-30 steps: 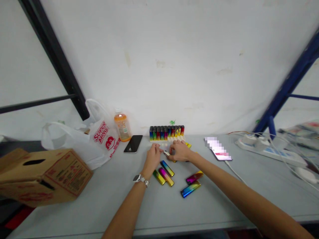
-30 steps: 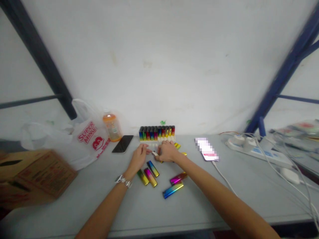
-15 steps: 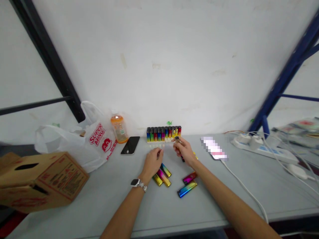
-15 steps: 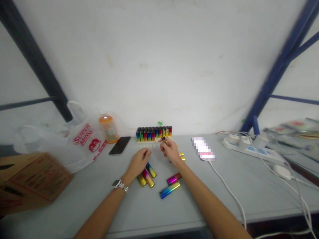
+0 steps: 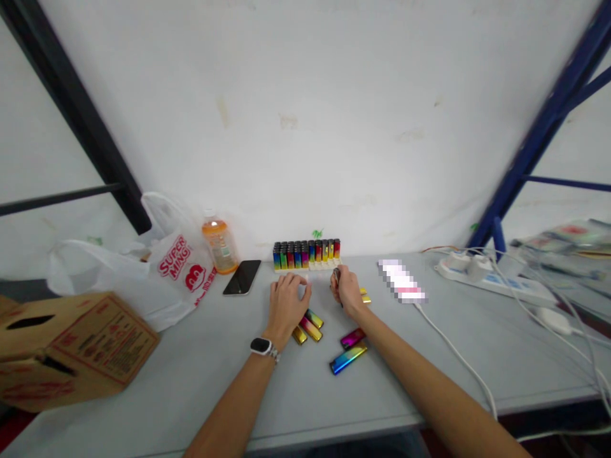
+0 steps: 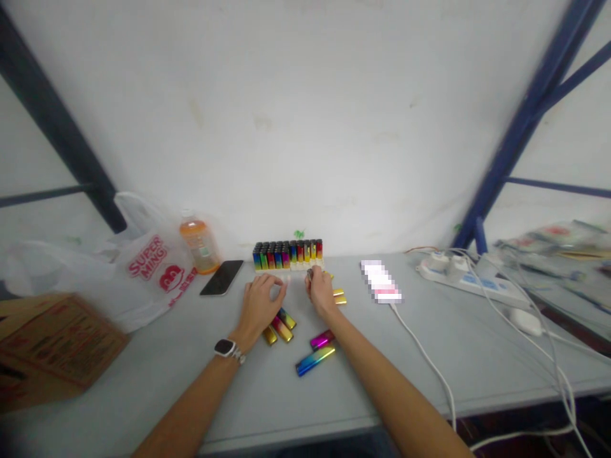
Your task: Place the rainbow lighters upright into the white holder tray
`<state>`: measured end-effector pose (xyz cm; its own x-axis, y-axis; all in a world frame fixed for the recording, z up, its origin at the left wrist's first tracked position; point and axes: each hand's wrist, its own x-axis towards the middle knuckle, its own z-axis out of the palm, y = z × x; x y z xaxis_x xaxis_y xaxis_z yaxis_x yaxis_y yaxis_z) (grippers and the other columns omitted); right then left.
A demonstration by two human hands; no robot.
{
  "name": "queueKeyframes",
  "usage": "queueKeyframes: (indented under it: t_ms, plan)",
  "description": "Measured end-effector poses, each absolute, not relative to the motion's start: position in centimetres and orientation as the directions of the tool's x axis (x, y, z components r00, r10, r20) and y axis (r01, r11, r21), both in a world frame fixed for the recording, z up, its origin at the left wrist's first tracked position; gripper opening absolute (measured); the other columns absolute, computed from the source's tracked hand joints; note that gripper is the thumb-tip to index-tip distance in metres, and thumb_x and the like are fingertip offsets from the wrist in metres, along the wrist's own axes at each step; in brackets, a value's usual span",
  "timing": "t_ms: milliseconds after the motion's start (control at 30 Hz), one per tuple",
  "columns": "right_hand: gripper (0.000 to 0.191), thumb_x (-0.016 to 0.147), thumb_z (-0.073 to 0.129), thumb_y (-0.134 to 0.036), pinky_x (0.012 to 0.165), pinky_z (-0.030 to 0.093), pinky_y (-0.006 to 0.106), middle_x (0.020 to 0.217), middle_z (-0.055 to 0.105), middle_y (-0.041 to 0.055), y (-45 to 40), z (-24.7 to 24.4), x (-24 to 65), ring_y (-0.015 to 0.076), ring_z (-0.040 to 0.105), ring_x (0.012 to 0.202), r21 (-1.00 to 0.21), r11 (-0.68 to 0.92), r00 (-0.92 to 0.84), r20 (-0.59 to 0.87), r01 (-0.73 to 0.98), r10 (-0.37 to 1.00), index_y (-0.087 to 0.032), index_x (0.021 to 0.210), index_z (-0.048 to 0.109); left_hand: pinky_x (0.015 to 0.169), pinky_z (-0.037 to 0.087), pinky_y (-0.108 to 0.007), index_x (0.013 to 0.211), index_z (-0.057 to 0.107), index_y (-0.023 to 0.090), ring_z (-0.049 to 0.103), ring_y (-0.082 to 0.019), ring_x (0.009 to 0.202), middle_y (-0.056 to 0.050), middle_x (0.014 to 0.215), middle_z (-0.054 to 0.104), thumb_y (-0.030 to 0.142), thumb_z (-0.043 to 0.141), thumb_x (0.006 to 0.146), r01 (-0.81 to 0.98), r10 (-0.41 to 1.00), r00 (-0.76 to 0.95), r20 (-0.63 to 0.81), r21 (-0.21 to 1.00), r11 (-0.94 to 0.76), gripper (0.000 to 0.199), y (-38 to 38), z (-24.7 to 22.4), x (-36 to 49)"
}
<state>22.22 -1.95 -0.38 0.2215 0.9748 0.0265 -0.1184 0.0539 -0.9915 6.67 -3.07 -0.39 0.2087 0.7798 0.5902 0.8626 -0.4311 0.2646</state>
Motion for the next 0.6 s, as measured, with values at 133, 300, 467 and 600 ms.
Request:
queueKeyframes:
  t_ms: [133,300,467,600]
  plan:
    - [0.047,0.089,0.034,-0.046,0.035,0.015,0.023,0.039,0.03,-0.0049,-2.5,0.0,22.3,0.0082,0.023,0.033,-0.984,0.056,0.225,0.016,-0.172,0.974,-0.022,0.048,0.038,0.081,0.038,-0.037,0.084,0.061,0.022,0.057,-0.023,0.094,-0.003,0.091,0.065,0.029,0.054,0.092,0.833,0.78,0.252,0.573,0.282,-0.476,0.013,-3.7,-0.4,6.3]
    - [0.056,0.086,0.034,-0.065,0.037,0.011,0.021,0.039,0.023,-0.0081,-3.3,0.5,22.4,0.0061,0.017,0.033,-0.946,-0.046,0.101,-0.082,-0.321,0.992,-0.021,0.051,0.04,0.081,0.04,-0.036,0.081,0.061,0.021,0.057,-0.023,0.095,-0.004,0.092,0.064,0.03,0.053,0.092,0.803,0.8,0.29,0.525,0.321,-0.502,0.016,-3.8,-0.6,6.4]
    - [0.061,0.081,0.038,-0.072,0.037,0.011,0.021,0.039,0.023,-0.008,-3.5,0.4,22.6,0.0057,0.018,0.034,-0.955,0.001,0.099,-0.03,-0.298,0.995,-0.021,0.05,0.04,0.083,0.04,-0.037,0.082,0.061,0.021,0.057,-0.023,0.096,-0.004,0.093,0.064,0.032,0.051,0.093,0.79,0.803,0.331,0.495,0.32,-0.523,0.019,-3.9,-0.4,6.6]
    - [0.056,0.086,0.038,-0.062,0.035,0.015,0.023,0.037,0.026,-0.0057,-3.0,0.1,22.6,0.0078,0.022,0.033,-0.982,0.036,0.19,0.001,-0.184,0.982,-0.022,0.047,0.038,0.085,0.04,-0.037,0.081,0.061,0.021,0.057,-0.023,0.097,-0.004,0.093,0.064,0.032,0.05,0.093,0.793,0.813,0.347,0.468,0.317,-0.521,0.02,-4.0,-0.4,6.6]
